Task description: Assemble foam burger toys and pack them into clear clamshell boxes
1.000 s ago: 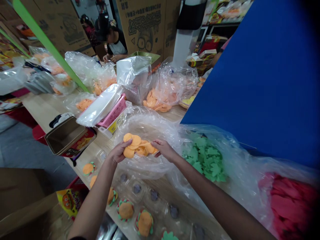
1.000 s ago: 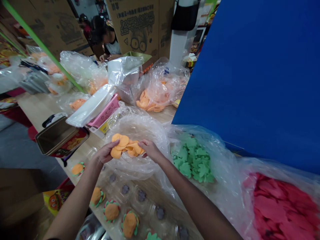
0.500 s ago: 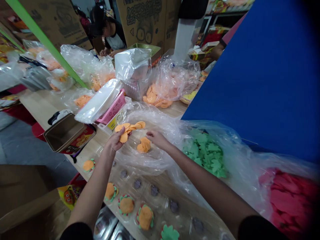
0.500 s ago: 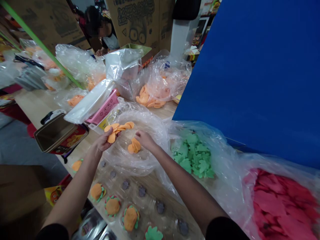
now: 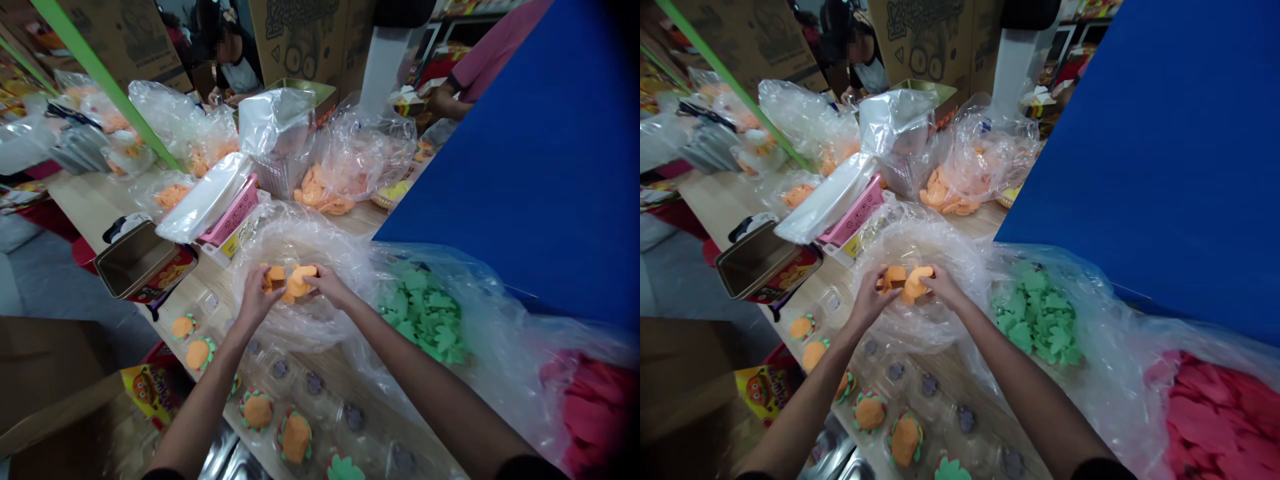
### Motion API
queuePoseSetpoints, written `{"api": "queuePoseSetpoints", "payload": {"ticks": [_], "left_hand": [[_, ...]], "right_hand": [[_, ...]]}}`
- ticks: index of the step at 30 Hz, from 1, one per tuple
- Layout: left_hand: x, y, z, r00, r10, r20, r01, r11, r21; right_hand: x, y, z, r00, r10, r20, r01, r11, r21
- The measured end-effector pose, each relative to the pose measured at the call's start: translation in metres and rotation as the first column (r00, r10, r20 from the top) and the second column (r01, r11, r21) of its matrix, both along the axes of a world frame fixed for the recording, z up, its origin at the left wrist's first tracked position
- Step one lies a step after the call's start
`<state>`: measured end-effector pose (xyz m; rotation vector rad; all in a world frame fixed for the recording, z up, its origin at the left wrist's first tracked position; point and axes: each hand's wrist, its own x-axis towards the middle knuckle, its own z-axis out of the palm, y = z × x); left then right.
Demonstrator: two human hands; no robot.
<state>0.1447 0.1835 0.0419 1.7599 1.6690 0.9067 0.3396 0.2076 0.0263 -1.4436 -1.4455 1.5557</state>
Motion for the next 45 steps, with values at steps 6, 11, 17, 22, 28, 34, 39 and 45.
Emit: {"api": "queuePoseSetpoints", "payload": {"ticks": [6, 11, 17, 22, 28, 34, 39, 45], "left_hand": [[0.032, -0.006, 0.018, 0.805, 0.009, 0.593, 0.185, 0.946, -0.265], [0.047, -0.021, 0.025, 0.363, 0.363, 0.858, 0.319, 0.816, -0.481], [0.051, -0.057, 0.035, 0.387, 0.425, 0.818, 0.256, 0.803, -0.538], [0.052, -0.093, 0.047, 0.443, 0.42, 0.792, 0.302, 0.762, -0.573], [0.053, -0.132, 0.053, 0.432, 0.406, 0.805, 0.349, 0.748, -0.565], [0.056, -0.167, 0.052, 0.346, 0.358, 0.867, 0.401, 0.779, -0.482], [0.054, -0.187, 0.048, 0.341, 0.405, 0.848, 0.414, 0.746, -0.522], [0.047, -0.203, 0.045, 0.352, 0.419, 0.837, 0.419, 0.729, -0.541]], "right_hand": [[0.014, -0.019, 0.038, 0.853, -0.11, -0.511, 0.016, 0.983, -0.185], [0.017, -0.04, 0.05, 0.928, -0.072, -0.366, 0.06, 0.997, -0.046], [0.032, -0.076, 0.052, 0.998, 0.066, 0.0, -0.061, 0.928, 0.367], [0.041, -0.11, 0.053, 0.998, -0.017, -0.063, 0.032, 0.972, 0.232], [0.039, -0.148, 0.057, 0.877, -0.356, -0.323, 0.359, 0.932, -0.052], [0.042, -0.183, 0.056, 0.559, -0.664, -0.497, 0.361, 0.734, -0.575], [0.046, -0.204, 0.05, 0.471, -0.76, -0.448, 0.262, 0.606, -0.751], [0.051, -0.216, 0.042, 0.427, -0.799, -0.423, 0.218, 0.545, -0.81]]}}
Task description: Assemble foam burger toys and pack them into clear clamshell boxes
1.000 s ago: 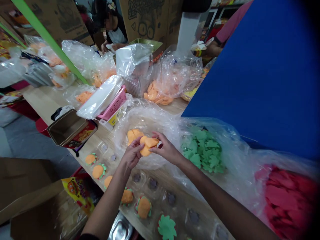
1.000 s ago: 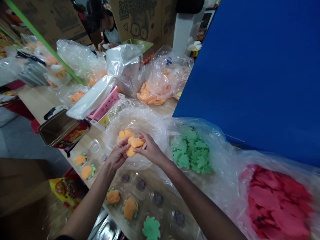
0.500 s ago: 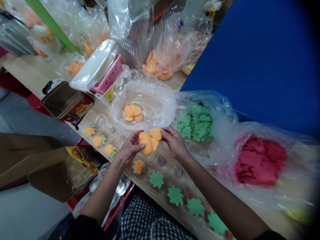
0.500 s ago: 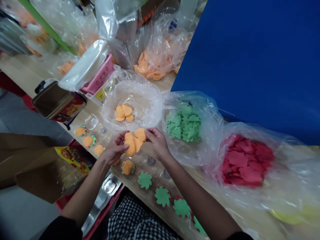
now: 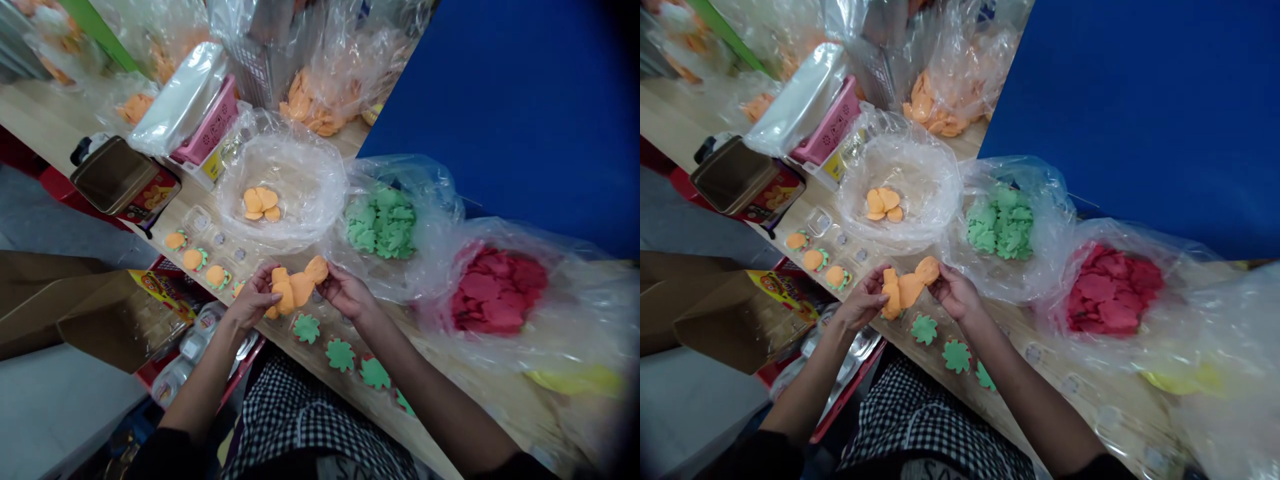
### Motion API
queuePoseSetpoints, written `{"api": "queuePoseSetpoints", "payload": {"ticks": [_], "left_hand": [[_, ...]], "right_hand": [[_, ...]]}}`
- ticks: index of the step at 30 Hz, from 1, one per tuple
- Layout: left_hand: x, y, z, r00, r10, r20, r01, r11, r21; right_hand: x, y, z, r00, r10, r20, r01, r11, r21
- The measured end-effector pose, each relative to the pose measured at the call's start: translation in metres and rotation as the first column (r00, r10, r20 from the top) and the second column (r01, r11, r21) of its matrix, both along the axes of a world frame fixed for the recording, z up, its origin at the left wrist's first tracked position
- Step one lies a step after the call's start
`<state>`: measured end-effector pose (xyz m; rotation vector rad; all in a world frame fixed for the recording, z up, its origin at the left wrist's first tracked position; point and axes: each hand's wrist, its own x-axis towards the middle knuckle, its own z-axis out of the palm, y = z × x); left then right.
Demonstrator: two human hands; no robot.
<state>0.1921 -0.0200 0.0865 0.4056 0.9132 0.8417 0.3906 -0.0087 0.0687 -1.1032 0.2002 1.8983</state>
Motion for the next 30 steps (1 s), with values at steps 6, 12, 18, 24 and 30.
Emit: {"api": "queuePoseSetpoints", "payload": {"ticks": [6, 12, 18, 24, 30], "left_hand": [[0.001, -0.017, 0.003, 1.0, 0.01, -0.022, -0.01, 1.0, 0.001], [-0.006, -0.032, 0.006, 0.997, 0.013, -0.076, -0.016, 0.999, -0.039], [-0.033, -0.04, 0.006, 0.978, 0.123, -0.168, -0.12, 0.992, 0.025], [-0.039, -0.05, -0.002, 0.971, 0.129, -0.199, -0.115, 0.99, 0.077], [-0.035, -0.069, -0.023, 0.98, 0.118, -0.162, -0.093, 0.984, 0.154]], "right_hand": [[0.007, -0.016, 0.006, 0.994, -0.113, 0.005, 0.113, 0.994, -0.004], [0.026, -0.031, 0.006, 0.957, -0.242, 0.158, 0.232, 0.97, 0.078], [0.023, -0.071, -0.006, 0.796, 0.229, 0.561, -0.407, 0.888, 0.216], [-0.005, -0.098, -0.046, 0.43, 0.286, 0.856, -0.836, 0.484, 0.258], [-0.006, -0.096, -0.065, 0.126, -0.163, 0.979, -0.941, 0.293, 0.17]]}}
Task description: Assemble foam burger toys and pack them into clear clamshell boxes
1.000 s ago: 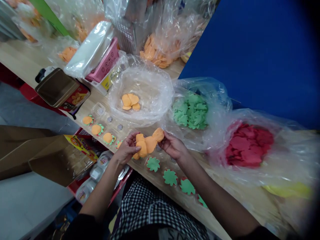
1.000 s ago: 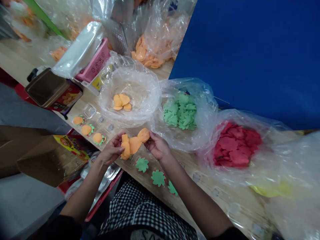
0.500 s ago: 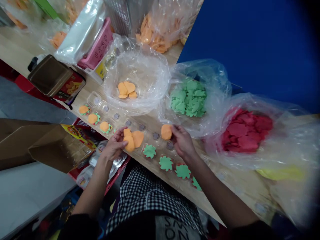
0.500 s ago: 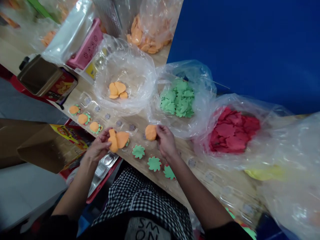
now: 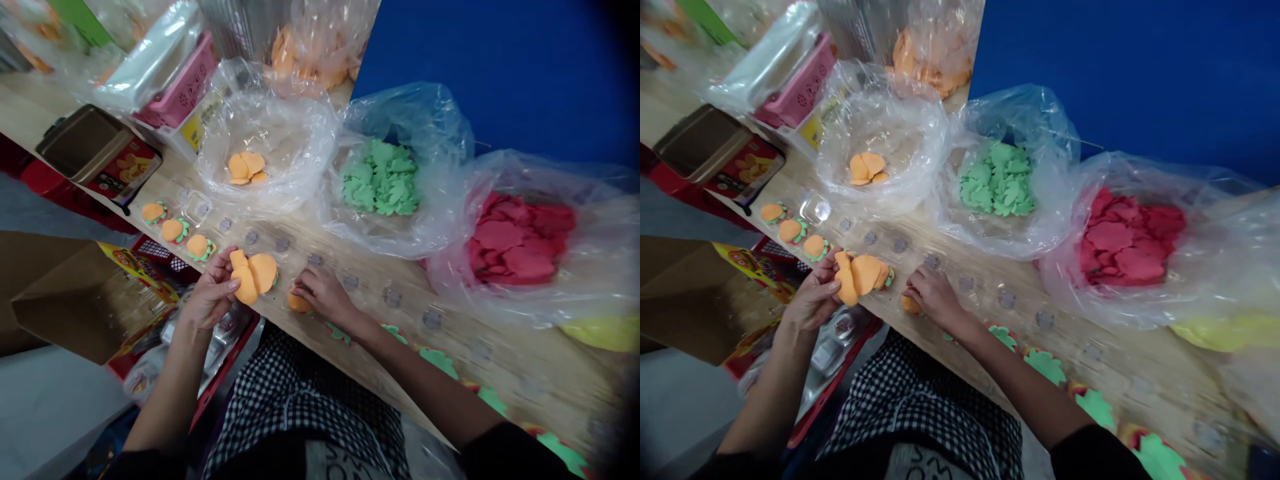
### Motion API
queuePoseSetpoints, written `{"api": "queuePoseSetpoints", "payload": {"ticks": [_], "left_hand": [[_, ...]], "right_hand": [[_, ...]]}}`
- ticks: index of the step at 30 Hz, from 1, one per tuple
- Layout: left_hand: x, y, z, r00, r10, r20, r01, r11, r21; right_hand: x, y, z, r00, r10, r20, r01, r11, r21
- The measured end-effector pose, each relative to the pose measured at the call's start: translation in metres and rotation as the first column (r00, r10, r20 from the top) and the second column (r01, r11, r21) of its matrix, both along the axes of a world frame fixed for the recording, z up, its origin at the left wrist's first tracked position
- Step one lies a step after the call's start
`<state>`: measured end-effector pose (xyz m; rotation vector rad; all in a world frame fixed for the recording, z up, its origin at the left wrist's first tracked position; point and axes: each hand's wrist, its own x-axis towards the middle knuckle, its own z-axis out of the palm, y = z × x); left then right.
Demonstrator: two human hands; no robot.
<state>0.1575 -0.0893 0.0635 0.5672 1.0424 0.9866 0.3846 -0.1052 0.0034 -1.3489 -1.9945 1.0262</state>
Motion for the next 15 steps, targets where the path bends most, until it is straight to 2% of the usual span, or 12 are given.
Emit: {"api": "queuePoseSetpoints", "payload": {"ticks": [2, 3, 5, 7, 9, 11, 15], "left_hand": [[0.002, -0.011, -0.009, 0.999, -0.019, 0.03, 0.017, 0.999, 0.047], [0.004, -0.018, -0.013, 0.998, -0.042, 0.049, 0.039, 0.997, 0.072], [0.01, -0.032, -0.022, 0.99, -0.113, 0.084, 0.101, 0.986, 0.129], [0.02, -0.047, -0.027, 0.976, -0.188, 0.107, 0.165, 0.967, 0.195], [0.031, -0.062, -0.028, 0.961, -0.248, 0.12, 0.213, 0.944, 0.251], [0.043, -0.077, -0.024, 0.952, -0.281, 0.12, 0.238, 0.928, 0.287], [0.062, -0.101, -0.016, 0.951, -0.295, 0.094, 0.263, 0.93, 0.258]], "right_hand": [[0.0, -0.005, 0.001, 0.988, -0.146, -0.046, 0.15, 0.984, 0.096], [-0.001, -0.009, 0.004, 0.968, -0.225, -0.113, 0.236, 0.968, 0.086], [-0.004, -0.022, 0.011, 0.886, -0.354, -0.3, 0.343, 0.935, -0.089], [-0.008, -0.04, 0.023, 0.77, -0.433, -0.469, 0.279, 0.889, -0.362], [-0.01, -0.06, 0.037, 0.667, -0.485, -0.566, 0.147, 0.83, -0.538], [-0.009, -0.079, 0.051, 0.608, -0.521, -0.598, 0.122, 0.806, -0.579], [0.005, -0.11, 0.067, 0.58, -0.566, -0.586, 0.292, 0.816, -0.499]]}}
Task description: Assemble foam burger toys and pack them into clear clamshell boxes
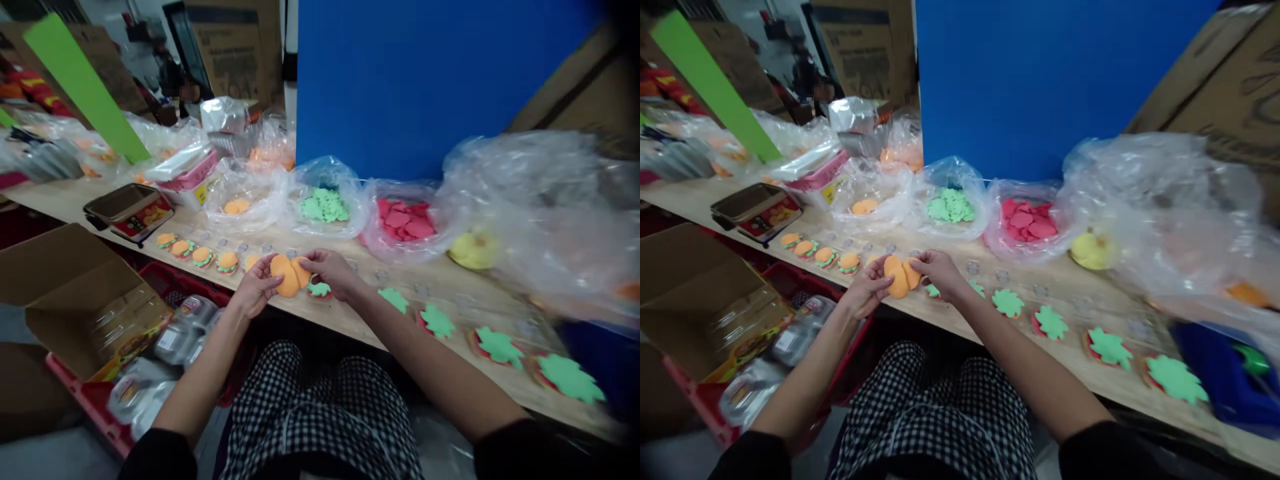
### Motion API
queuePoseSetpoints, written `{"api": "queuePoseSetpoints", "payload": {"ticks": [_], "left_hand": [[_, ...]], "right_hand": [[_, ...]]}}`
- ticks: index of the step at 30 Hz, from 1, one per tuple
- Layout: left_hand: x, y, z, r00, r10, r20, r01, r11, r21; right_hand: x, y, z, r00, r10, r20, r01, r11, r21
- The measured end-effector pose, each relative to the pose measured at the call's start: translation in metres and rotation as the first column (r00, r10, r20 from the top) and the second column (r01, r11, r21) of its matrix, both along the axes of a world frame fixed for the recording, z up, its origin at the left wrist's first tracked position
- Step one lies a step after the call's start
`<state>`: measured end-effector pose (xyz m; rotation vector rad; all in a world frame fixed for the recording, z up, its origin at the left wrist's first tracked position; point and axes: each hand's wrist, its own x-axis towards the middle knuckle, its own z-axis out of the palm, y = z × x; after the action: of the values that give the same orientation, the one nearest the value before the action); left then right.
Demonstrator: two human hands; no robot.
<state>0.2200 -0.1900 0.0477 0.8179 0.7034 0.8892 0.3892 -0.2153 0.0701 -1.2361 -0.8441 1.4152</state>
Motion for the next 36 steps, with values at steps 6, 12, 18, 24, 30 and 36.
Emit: {"api": "queuePoseSetpoints", "payload": {"ticks": [6, 12, 18, 24, 30, 36], "left_hand": [[0.021, -0.018, -0.006, 0.997, 0.031, -0.07, -0.025, 0.996, 0.086], [0.031, -0.014, -0.016, 0.996, 0.068, -0.053, -0.055, 0.976, 0.213], [0.018, 0.002, -0.018, 0.998, 0.069, 0.011, -0.07, 0.992, 0.107], [0.003, 0.016, -0.022, 0.992, 0.127, 0.004, -0.127, 0.992, -0.001], [0.009, 0.014, -0.029, 0.989, 0.145, -0.022, -0.147, 0.985, -0.087], [0.042, 0.009, -0.027, 0.987, 0.16, 0.017, -0.155, 0.975, -0.158]], "right_hand": [[0.022, -0.023, -0.019, 0.986, -0.106, -0.129, 0.103, 0.994, -0.033], [0.033, -0.027, -0.035, 0.947, -0.066, -0.315, 0.053, 0.997, -0.052], [0.056, -0.016, -0.045, 0.976, -0.182, -0.122, 0.181, 0.983, -0.017], [0.054, -0.009, -0.069, 0.654, -0.341, 0.675, -0.075, 0.859, 0.507], [0.035, -0.021, -0.091, 0.235, -0.299, 0.925, -0.46, 0.804, 0.377], [0.027, -0.034, -0.071, 0.302, -0.394, 0.868, -0.324, 0.814, 0.483]]}}
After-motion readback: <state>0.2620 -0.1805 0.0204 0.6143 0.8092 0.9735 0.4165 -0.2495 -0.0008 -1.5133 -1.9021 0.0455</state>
